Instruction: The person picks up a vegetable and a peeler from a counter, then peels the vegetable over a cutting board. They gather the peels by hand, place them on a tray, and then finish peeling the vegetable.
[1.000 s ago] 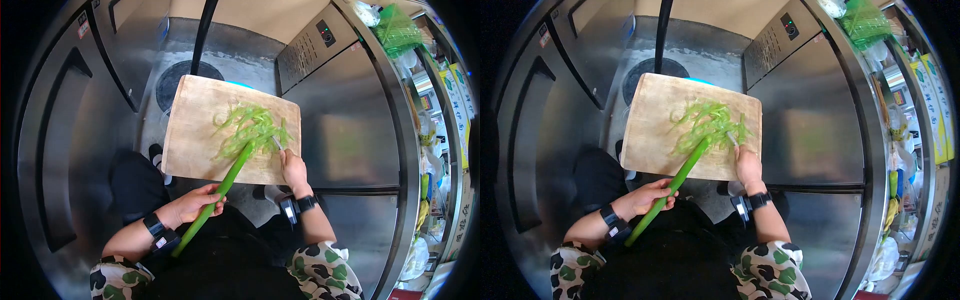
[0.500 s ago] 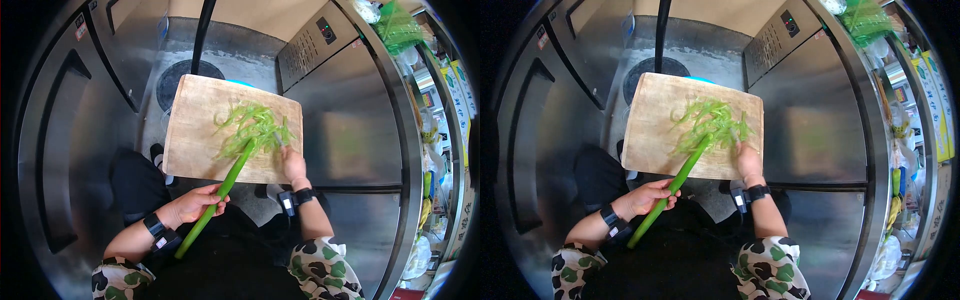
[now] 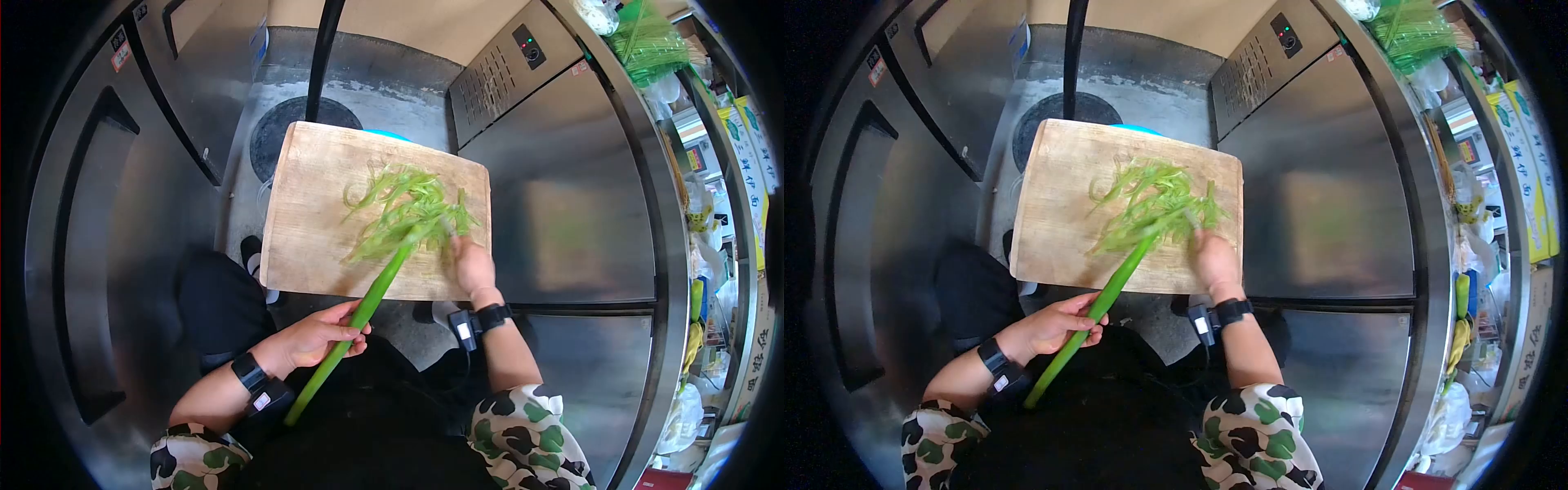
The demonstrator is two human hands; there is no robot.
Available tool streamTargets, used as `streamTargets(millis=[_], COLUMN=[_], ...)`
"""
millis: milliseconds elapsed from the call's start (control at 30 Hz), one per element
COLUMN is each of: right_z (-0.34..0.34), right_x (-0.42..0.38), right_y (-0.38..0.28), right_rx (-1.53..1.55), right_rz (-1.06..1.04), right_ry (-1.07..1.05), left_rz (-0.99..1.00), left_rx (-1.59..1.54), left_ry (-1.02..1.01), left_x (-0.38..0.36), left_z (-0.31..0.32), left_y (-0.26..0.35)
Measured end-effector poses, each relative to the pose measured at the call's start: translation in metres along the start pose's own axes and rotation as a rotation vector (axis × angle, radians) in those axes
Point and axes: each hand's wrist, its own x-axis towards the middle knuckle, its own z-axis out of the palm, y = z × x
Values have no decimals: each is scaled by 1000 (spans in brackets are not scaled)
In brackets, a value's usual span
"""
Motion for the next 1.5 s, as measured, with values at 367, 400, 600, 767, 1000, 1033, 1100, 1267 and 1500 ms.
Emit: streamTargets(millis=[367,400,600,767,1000,1033,1100,1267,1500], right_z=[28,41,-7,3,53,49,31,16,36], right_x=[-72,-47,4,-69,-34,-12,9,-20,18], right_y=[-29,-10,37,-6,-5,2,14,-7,19], right_rx=[34,-52,-49,208,105,107,69,110,91], right_rz=[-456,-434,36,-232,-219,-87,-27,-135,-21], right_ry=[-188,-60,119,-100,-148,-101,-39,-103,-41], left_rz=[-26,-25,-31,-28,-54,-45,-40,-70,-72], left_rx=[-46,-1,39,-63,-120,-118,-126,-154,-190], left_ry=[12,16,48,41,7,0,15,34,26], left_x=[-1,-3,-5,0,-3,-4,-6,-7,-11], left_z=[-1,0,1,-1,-8,-7,-6,-4,-2], left_y=[-1,-2,-1,-5,-3,-2,-1,-1,5])
